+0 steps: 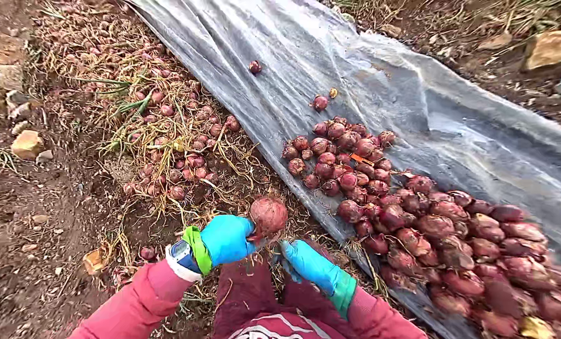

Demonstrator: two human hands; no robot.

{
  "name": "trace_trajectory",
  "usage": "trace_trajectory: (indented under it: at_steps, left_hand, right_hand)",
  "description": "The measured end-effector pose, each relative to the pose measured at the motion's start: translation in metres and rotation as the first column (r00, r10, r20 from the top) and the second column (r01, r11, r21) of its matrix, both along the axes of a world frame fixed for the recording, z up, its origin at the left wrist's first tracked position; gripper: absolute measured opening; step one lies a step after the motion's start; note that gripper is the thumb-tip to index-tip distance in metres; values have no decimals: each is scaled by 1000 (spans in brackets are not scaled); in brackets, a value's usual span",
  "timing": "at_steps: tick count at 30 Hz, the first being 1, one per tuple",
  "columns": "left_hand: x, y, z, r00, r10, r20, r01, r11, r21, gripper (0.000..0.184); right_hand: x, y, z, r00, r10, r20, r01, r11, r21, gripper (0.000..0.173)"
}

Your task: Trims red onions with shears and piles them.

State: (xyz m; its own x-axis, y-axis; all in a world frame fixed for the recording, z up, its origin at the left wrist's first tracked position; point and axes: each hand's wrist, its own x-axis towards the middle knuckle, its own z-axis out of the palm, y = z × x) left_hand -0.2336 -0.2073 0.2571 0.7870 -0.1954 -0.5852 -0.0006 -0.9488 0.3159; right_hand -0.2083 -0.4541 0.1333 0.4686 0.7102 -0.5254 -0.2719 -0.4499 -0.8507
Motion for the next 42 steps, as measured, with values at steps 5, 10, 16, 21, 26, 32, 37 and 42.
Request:
trace_trajectory:
  at_steps: [5, 10, 16, 21, 26, 32, 37, 42]
  left_hand:
    - [6, -48, 2, 996, 30, -85, -31, 999, -11, 34]
    - [72, 90, -66, 851, 516, 94, -524, 840, 142, 59]
    - [134, 229, -207, 365, 912, 189, -931, 352, 97, 48]
    - [189, 257, -273, 754, 647, 118, -649, 705, 286, 36]
    - [196, 309, -305, 913, 395, -99, -359, 896, 261, 74]
    - [151, 289, -307, 815, 573, -82, -527, 793, 305, 84]
    - [123, 272, -288, 803, 548, -232, -427, 802, 417, 56]
    - [89, 238, -239, 849, 473, -236, -401, 867, 297, 47]
  right_hand:
    - [4, -17, 26, 968, -121, 221, 113, 992, 48, 88]
    - [50, -26, -2, 828, -539, 153, 516, 840, 167, 89]
    - [30, -4, -82, 867, -475, -147, 450, 876, -174, 90]
    - [14, 21, -94, 855, -441, -273, 369, 888, -275, 90]
    - [32, 39, -108, 837, -444, -319, 333, 877, -347, 88]
    - [52, 57, -114, 851, -436, -294, 311, 868, -386, 83]
    - [42, 55, -103, 858, -436, -272, 317, 865, -388, 84]
    - [22, 33, -100, 858, -458, -232, 382, 872, -306, 90]
